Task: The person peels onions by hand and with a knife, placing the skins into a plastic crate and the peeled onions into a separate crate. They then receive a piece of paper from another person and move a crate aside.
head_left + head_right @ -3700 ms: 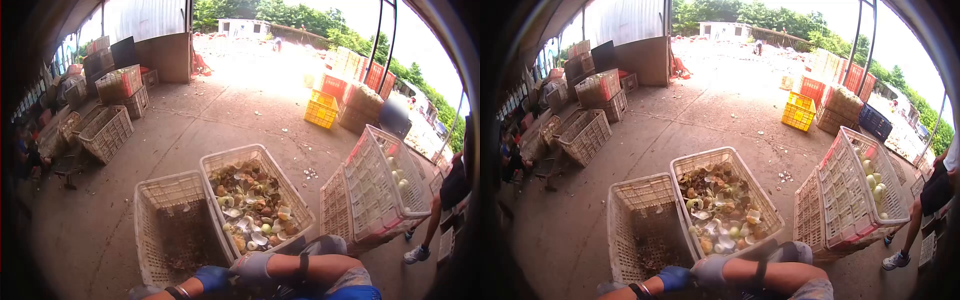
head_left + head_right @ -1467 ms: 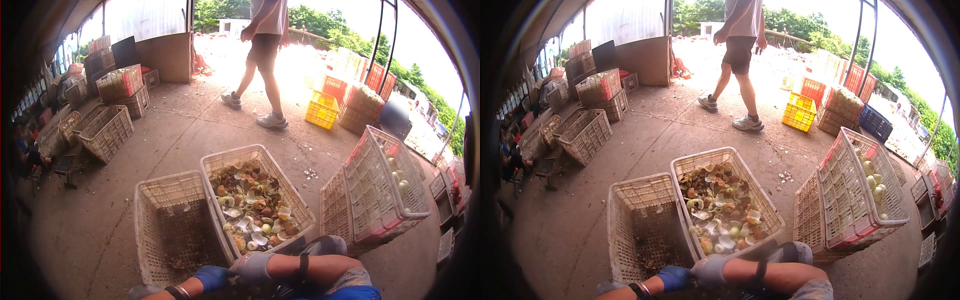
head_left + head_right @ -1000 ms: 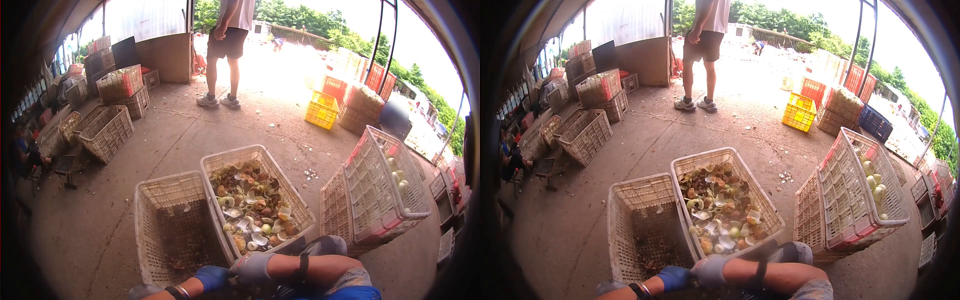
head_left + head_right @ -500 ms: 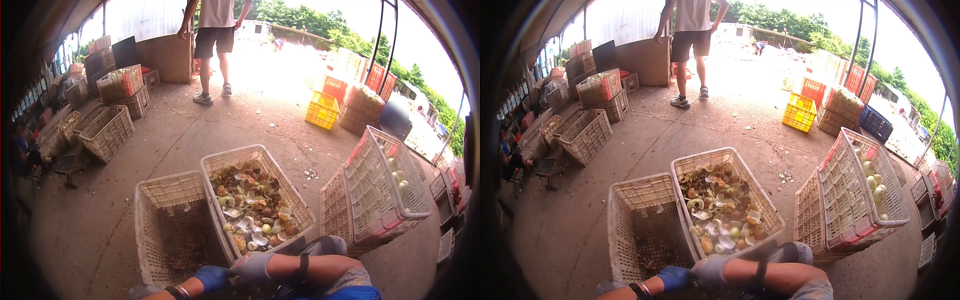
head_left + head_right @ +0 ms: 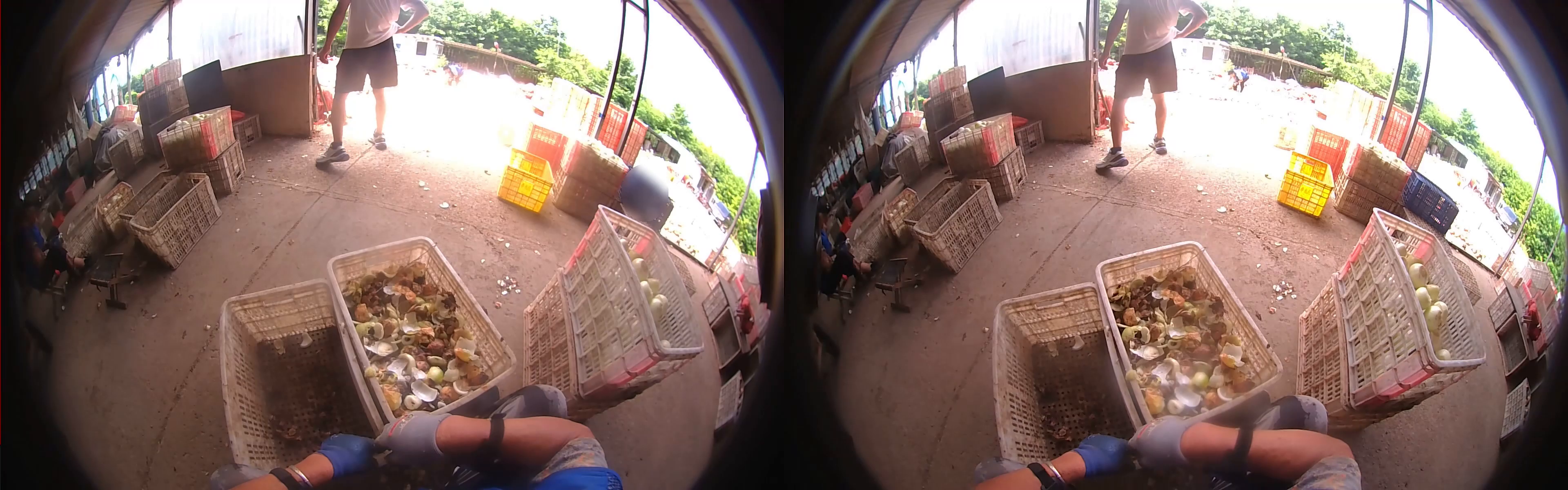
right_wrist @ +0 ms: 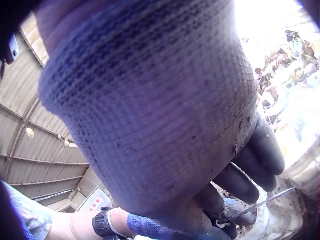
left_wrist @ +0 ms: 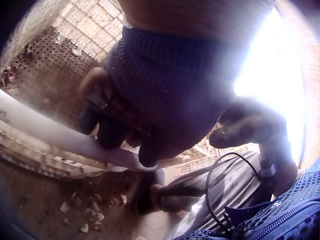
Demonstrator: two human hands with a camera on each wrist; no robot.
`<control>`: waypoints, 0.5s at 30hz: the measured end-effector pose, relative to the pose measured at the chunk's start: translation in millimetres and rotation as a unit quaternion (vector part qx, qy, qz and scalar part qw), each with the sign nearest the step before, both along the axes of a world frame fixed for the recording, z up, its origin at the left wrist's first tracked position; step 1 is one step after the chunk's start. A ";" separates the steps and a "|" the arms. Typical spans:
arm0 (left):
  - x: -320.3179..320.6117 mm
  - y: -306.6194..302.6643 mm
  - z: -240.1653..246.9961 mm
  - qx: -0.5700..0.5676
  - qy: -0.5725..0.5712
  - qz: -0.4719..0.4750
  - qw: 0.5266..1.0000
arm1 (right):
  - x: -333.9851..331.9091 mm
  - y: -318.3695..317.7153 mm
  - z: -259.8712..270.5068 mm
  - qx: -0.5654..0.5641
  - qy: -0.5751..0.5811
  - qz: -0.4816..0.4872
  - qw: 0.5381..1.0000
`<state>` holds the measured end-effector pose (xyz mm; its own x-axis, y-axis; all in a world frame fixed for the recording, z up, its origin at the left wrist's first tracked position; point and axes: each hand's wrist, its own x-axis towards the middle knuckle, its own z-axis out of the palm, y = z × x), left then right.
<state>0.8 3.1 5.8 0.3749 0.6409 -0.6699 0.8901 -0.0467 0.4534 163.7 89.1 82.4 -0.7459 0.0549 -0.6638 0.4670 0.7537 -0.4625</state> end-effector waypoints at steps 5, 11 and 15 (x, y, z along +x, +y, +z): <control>-1.8 0.7 -0.9 0.005 -0.008 0.008 1.000 | 1.1 -0.7 -0.7 0.010 0.027 -0.013 0.999; -1.1 1.2 0.2 -0.003 -0.009 -0.004 1.000 | 1.2 0.5 -9.2 0.004 0.038 -0.019 0.999; -1.9 0.3 0.9 0.006 -0.006 -0.007 1.000 | -0.5 0.9 -7.8 0.009 0.028 -0.009 1.000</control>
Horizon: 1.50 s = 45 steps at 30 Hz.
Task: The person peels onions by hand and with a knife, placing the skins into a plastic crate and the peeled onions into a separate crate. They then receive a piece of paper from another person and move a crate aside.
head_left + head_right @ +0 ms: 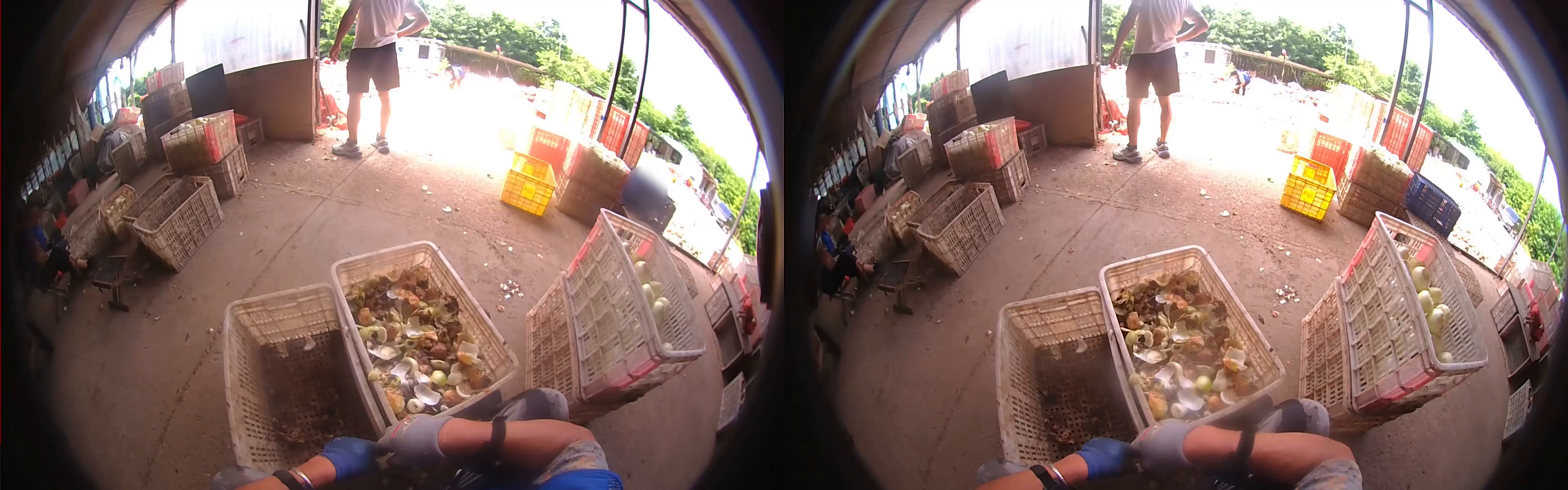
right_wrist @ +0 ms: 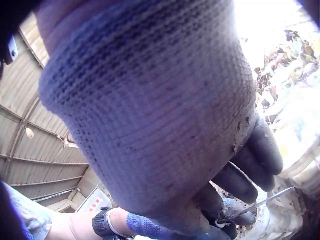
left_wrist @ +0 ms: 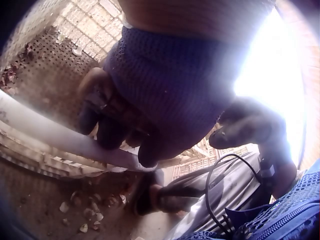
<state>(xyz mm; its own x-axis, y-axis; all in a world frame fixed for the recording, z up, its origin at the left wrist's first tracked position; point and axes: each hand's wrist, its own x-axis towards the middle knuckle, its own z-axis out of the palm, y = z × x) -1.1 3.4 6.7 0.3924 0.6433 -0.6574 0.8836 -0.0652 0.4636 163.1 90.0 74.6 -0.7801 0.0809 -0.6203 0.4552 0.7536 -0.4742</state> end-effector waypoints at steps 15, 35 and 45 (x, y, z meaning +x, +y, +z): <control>0.9 -1.1 0.7 0.008 -0.002 0.006 1.000 | 1.7 -0.9 5.9 -0.007 0.002 -0.019 1.000; 0.9 0.0 -7.0 0.012 0.006 -0.009 1.000 | 4.5 -0.8 -0.6 -0.009 0.020 -0.016 1.000; 0.4 -0.8 -19.2 0.019 0.002 -0.009 1.000 | 1.5 -0.6 7.8 -0.007 -0.041 -0.003 0.999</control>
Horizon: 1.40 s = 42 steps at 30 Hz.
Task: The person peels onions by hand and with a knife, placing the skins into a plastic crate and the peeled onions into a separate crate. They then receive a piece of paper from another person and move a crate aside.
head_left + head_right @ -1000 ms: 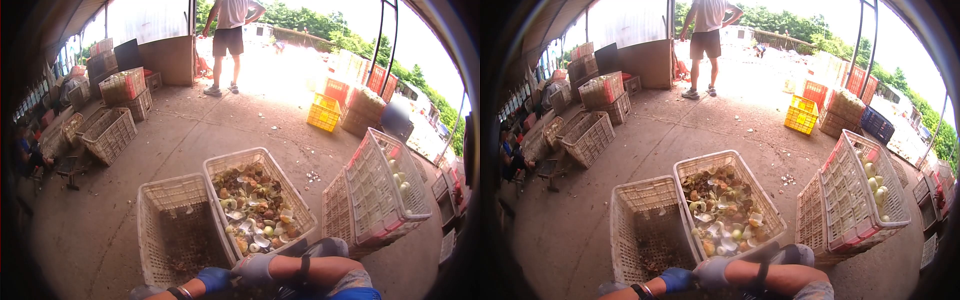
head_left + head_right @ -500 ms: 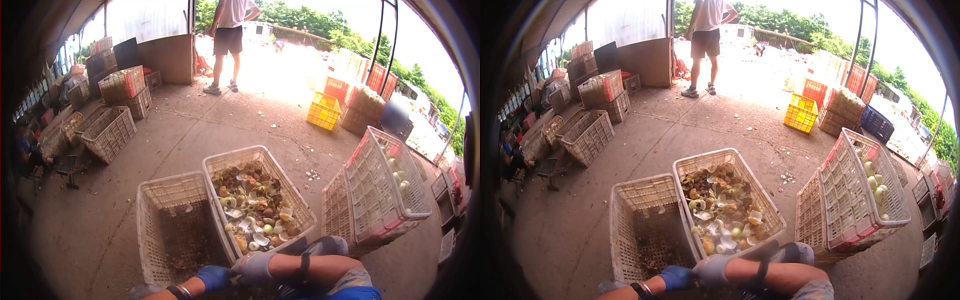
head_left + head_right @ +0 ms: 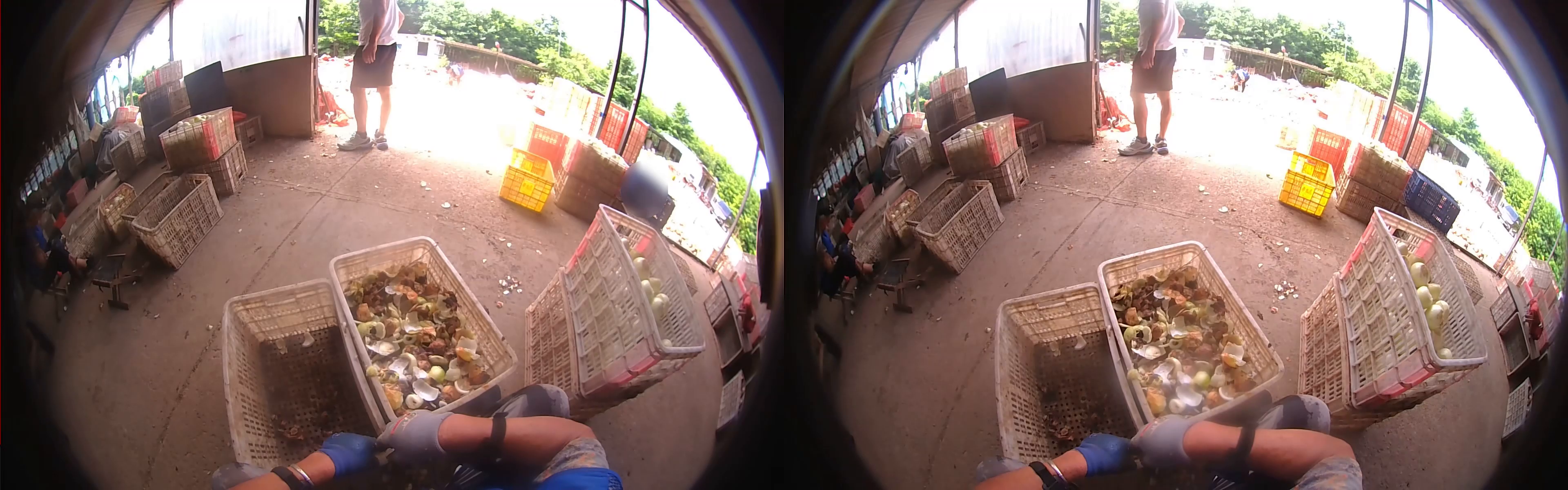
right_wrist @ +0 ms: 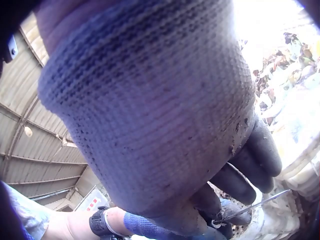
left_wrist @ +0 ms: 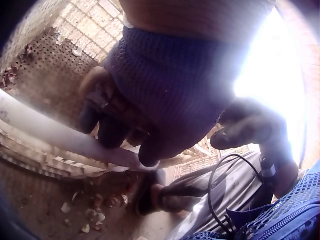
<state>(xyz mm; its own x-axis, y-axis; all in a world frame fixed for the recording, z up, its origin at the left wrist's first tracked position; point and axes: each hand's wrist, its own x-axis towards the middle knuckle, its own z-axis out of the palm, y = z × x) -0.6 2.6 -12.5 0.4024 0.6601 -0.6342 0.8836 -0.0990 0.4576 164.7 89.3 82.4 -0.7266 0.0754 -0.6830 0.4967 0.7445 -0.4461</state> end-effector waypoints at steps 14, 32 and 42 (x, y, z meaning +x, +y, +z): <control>-0.3 1.0 6.2 -0.012 0.001 0.005 1.000 | 1.9 0.6 -2.3 -0.009 0.018 -0.008 1.000; 0.7 2.4 -3.1 -0.011 0.020 -0.022 0.999 | 2.7 -1.3 -2.0 -0.002 0.028 -0.028 0.999; -0.2 -19.8 -29.0 0.115 -0.183 0.083 0.973 | 20.2 6.7 -60.4 0.065 0.162 -0.011 0.985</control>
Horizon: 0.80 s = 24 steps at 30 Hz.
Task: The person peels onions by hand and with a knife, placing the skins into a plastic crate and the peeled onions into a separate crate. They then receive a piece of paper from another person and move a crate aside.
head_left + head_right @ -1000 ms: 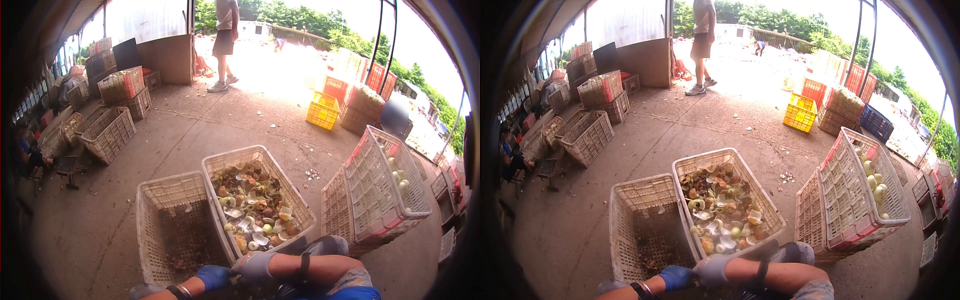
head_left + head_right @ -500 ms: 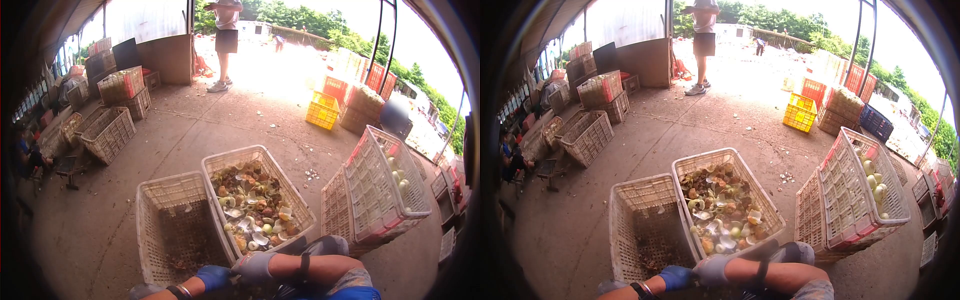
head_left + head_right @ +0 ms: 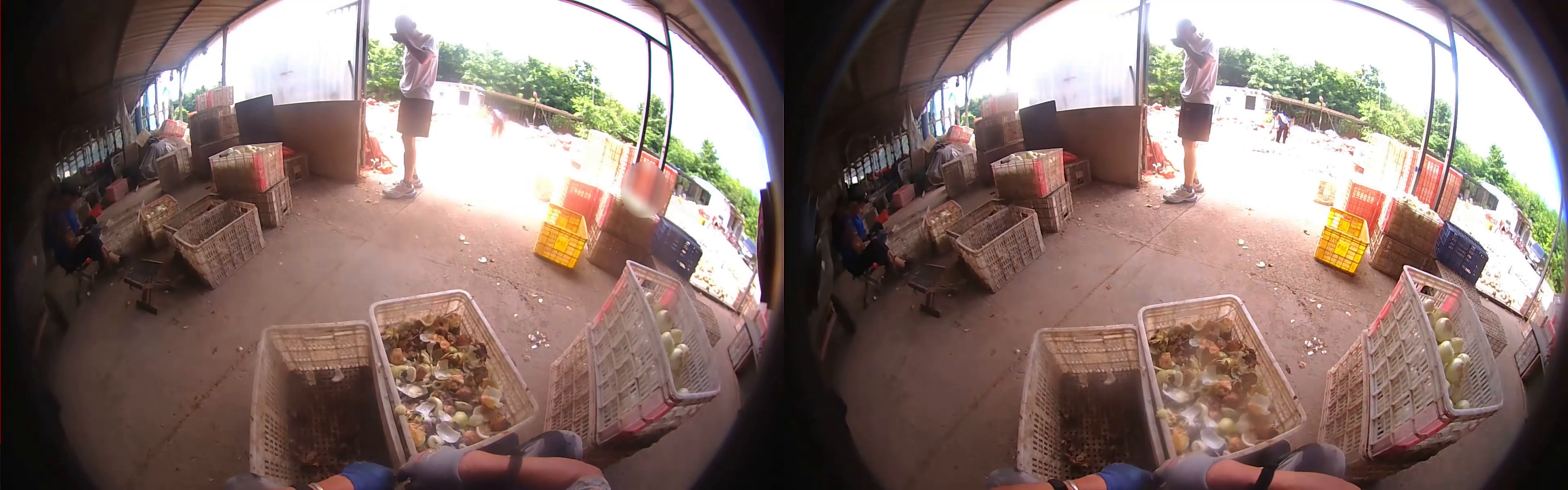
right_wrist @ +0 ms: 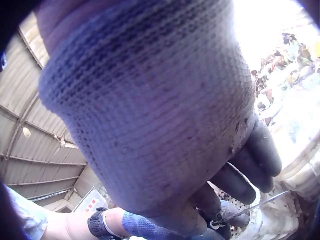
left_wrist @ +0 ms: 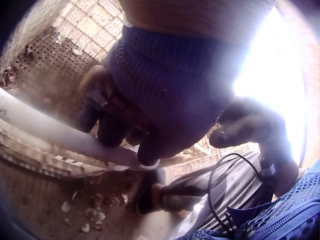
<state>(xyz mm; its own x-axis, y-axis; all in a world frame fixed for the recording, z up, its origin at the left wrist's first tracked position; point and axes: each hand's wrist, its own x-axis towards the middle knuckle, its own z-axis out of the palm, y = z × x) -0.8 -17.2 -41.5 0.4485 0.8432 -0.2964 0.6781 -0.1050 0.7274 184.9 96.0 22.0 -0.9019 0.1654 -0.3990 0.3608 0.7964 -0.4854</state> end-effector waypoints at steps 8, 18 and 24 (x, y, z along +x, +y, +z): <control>-1.4 0.4 4.1 0.016 0.002 -0.012 1.000 | -20.5 -35.9 108.5 0.075 -0.080 0.014 0.994; -1.0 15.8 44.7 -0.092 0.134 -0.032 0.986 | -19.3 -13.1 74.0 -0.003 -0.105 0.042 0.994; 0.1 15.8 49.7 -0.107 0.152 -0.043 0.982 | -16.6 -9.0 75.0 0.001 -0.078 0.125 0.989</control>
<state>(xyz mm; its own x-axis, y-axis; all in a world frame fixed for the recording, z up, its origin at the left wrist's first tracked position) -0.7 -1.4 8.2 0.3791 0.7102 -0.5933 0.8624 -0.0387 0.5047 168.3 87.0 97.1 -0.8423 -0.0543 -0.5362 0.2224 0.8713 -0.4375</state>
